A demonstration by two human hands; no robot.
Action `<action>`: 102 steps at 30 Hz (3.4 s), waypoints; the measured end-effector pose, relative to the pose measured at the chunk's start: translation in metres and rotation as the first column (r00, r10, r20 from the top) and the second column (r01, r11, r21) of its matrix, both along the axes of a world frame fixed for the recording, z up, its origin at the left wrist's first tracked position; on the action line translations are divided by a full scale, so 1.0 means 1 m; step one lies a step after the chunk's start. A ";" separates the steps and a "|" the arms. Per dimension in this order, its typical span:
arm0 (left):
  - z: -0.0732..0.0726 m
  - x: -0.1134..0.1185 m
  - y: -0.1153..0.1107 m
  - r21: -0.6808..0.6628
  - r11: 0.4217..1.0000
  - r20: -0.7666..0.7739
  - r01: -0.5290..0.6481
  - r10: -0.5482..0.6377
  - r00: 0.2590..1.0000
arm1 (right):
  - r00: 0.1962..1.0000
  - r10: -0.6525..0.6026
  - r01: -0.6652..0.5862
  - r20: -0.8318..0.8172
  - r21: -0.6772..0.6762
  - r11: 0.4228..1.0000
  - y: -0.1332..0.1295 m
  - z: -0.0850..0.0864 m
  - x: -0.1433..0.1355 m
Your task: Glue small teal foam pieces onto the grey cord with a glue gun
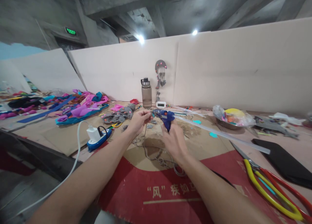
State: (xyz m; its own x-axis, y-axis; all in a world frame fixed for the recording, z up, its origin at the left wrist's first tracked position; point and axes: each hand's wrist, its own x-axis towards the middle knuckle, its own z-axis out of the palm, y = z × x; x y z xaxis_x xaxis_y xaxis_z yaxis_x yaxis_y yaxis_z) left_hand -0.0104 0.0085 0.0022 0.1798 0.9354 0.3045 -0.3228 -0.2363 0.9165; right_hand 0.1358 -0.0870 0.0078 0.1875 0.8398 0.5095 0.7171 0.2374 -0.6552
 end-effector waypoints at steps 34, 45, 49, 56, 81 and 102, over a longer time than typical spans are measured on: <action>0.001 0.000 0.000 -0.008 1.000 0.014 -0.011 0.012 1.000 | 0.998 -0.039 0.039 0.039 -0.008 0.999 0.003 -0.002 0.002; 0.000 0.001 -0.001 -0.018 1.000 0.015 0.006 -0.005 1.000 | 0.999 -0.023 0.022 0.040 0.009 1.000 0.002 -0.002 0.001; 0.001 0.000 -0.001 -0.018 1.000 0.010 -0.002 0.002 1.000 | 0.999 -0.027 0.025 0.039 0.031 0.999 0.003 -0.002 0.001; 0.002 0.000 -0.001 -0.011 1.000 0.026 -0.007 0.008 1.000 | 0.999 -0.032 0.031 0.039 0.029 0.999 0.005 -0.004 0.003; -0.002 0.000 0.005 -0.023 1.000 0.057 -0.001 0.002 0.998 | 0.999 -0.044 0.043 0.032 0.019 0.999 0.004 -0.005 0.002; 0.001 -0.001 0.002 -0.003 1.000 0.081 -0.020 0.021 0.997 | 1.000 -0.017 0.016 0.009 0.042 0.999 0.002 -0.002 0.001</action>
State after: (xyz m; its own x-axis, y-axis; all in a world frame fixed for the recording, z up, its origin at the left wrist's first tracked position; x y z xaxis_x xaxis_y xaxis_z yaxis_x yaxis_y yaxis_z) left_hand -0.0113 0.0109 0.0036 0.1355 0.9393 0.3152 -0.3909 -0.2416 0.8882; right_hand 0.1365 -0.0845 0.0062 0.1963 0.8143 0.5463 0.7274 0.2527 -0.6380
